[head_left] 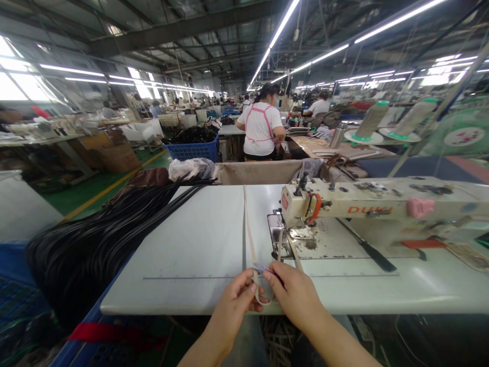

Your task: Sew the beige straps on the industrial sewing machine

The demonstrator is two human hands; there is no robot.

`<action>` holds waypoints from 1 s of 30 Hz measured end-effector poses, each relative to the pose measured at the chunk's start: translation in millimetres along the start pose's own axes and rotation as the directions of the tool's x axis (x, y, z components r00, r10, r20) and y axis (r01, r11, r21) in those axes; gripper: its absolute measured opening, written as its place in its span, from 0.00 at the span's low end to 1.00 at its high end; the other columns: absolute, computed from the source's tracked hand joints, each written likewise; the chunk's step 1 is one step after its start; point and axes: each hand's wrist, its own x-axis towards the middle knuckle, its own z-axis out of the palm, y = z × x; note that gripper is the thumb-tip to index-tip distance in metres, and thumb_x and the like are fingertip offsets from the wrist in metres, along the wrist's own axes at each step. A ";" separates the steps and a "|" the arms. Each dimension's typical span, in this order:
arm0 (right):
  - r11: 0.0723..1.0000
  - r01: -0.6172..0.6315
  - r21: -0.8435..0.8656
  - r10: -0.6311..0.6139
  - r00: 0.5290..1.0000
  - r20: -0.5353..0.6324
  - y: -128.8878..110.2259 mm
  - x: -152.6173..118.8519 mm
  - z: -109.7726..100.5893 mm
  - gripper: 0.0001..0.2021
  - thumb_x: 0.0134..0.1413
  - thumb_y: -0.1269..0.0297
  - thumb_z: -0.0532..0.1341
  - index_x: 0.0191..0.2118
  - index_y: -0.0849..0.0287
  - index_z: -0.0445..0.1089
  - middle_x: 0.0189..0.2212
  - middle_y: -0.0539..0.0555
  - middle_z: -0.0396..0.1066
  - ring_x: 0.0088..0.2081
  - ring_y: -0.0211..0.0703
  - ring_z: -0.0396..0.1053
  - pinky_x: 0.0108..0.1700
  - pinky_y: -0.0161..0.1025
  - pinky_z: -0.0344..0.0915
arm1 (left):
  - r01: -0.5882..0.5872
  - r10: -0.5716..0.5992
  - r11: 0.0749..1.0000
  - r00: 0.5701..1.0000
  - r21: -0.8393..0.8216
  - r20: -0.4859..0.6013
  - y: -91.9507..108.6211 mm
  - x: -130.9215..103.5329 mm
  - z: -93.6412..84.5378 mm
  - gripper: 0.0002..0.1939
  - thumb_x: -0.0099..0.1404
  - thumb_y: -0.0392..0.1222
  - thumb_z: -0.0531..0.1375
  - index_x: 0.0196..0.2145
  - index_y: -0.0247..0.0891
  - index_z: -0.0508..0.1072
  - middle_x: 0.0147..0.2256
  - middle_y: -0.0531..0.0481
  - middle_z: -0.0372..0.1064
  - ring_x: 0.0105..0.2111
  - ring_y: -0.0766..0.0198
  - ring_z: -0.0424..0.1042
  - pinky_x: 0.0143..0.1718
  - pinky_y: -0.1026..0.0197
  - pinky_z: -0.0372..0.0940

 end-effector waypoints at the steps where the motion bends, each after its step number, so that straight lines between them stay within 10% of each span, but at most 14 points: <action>1: 1.000 0.018 -0.012 -0.018 1.000 -0.013 0.2 -0.4 0.5 0.16 0.72 0.53 0.52 0.33 0.52 0.67 0.30 0.51 0.75 0.34 0.46 0.72 0.36 0.39 0.57 | -0.002 0.002 1.000 1.000 0.004 0.004 0.6 -0.3 0.0 0.27 0.62 0.60 0.69 0.51 0.39 0.79 0.38 0.48 0.74 0.38 0.60 0.76 0.40 0.59 0.70; 12: 0.984 -0.033 0.176 0.059 0.988 -0.142 17.4 -7.0 -5.4 0.24 0.71 0.40 0.49 0.34 0.51 0.69 0.30 0.52 0.76 0.33 0.48 0.73 0.35 0.40 0.61 | -0.009 0.011 0.992 1.000 0.128 -0.011 2.9 -0.8 -2.6 0.33 0.61 0.61 0.69 0.54 0.33 0.75 0.32 0.51 0.71 0.30 0.67 0.72 0.34 0.63 0.68; 16: 0.970 -0.069 0.234 0.109 0.981 -0.163 24.7 -14.4 -7.0 0.25 0.70 0.38 0.49 0.34 0.51 0.70 0.30 0.52 0.75 0.33 0.48 0.73 0.35 0.40 0.63 | 0.042 -0.077 0.951 0.992 0.306 0.102 37.7 14.4 -25.5 0.30 0.61 0.58 0.69 0.52 0.34 0.72 0.31 0.54 0.69 0.22 0.67 0.72 0.25 0.63 0.66; 18: 0.963 -0.088 0.255 0.137 0.974 -0.180 27.8 -18.0 -8.7 0.25 0.69 0.37 0.50 0.35 0.51 0.70 0.30 0.53 0.76 0.33 0.49 0.73 0.35 0.40 0.64 | -0.150 0.164 0.927 0.986 0.344 -0.010 69.0 29.4 -45.5 0.32 0.59 0.57 0.71 0.52 0.35 0.71 0.32 0.53 0.71 0.24 0.64 0.75 0.27 0.61 0.70; 19: 0.959 -0.098 0.267 0.153 0.970 -0.190 29.4 -19.9 -9.7 0.26 0.69 0.36 0.50 0.35 0.52 0.70 0.30 0.53 0.76 0.34 0.49 0.73 0.35 0.40 0.64 | -0.331 0.396 0.886 0.904 0.324 -0.161 84.1 37.7 -55.4 0.31 0.61 0.56 0.70 0.55 0.37 0.69 0.39 0.49 0.73 0.33 0.62 0.79 0.38 0.59 0.75; 21: 0.948 -0.111 0.298 0.178 0.962 -0.206 32.9 -23.5 -11.9 0.26 0.68 0.36 0.51 0.35 0.52 0.70 0.30 0.53 0.75 0.33 0.49 0.72 0.35 0.40 0.64 | -0.644 0.749 0.659 0.515 0.388 -0.418 105.5 53.0 -69.5 0.31 0.65 0.53 0.68 0.61 0.42 0.65 0.60 0.41 0.67 0.57 0.56 0.74 0.61 0.52 0.69; 22: 0.942 -0.114 0.315 0.188 0.959 -0.213 34.8 -25.3 -12.9 0.25 0.68 0.36 0.52 0.35 0.52 0.70 0.30 0.53 0.75 0.33 0.49 0.72 0.35 0.40 0.64 | -0.649 0.787 0.614 0.463 0.449 -0.407 109.5 58.8 -71.8 0.30 0.67 0.53 0.66 0.61 0.42 0.64 0.63 0.39 0.64 0.63 0.53 0.69 0.66 0.49 0.64; 23: 0.936 -0.118 0.330 0.197 0.956 -0.218 36.7 -26.9 -14.0 0.25 0.68 0.36 0.52 0.35 0.52 0.70 0.30 0.52 0.75 0.33 0.49 0.72 0.36 0.40 0.65 | -0.619 0.800 0.599 0.489 0.509 -0.347 108.5 62.9 -70.3 0.28 0.69 0.53 0.64 0.62 0.42 0.65 0.64 0.38 0.64 0.65 0.51 0.67 0.68 0.45 0.62; 27: 0.913 -0.110 0.392 0.220 0.944 -0.247 42.5 -30.3 -19.1 0.22 0.68 0.39 0.53 0.38 0.53 0.72 0.32 0.53 0.75 0.36 0.49 0.72 0.39 0.39 0.65 | -0.443 0.536 0.398 0.823 0.804 0.188 67.4 60.8 -32.2 0.26 0.75 0.55 0.53 0.63 0.39 0.70 0.69 0.36 0.62 0.70 0.47 0.60 0.73 0.38 0.53; 30: 0.894 -0.069 0.443 0.212 0.936 -0.281 42.8 -29.1 -23.5 0.21 0.69 0.44 0.51 0.38 0.54 0.72 0.32 0.53 0.75 0.36 0.49 0.71 0.42 0.40 0.66 | -0.468 0.155 0.175 0.882 0.866 0.445 30.4 52.9 3.7 0.37 0.74 0.60 0.53 0.74 0.43 0.55 0.76 0.46 0.44 0.76 0.46 0.42 0.76 0.34 0.40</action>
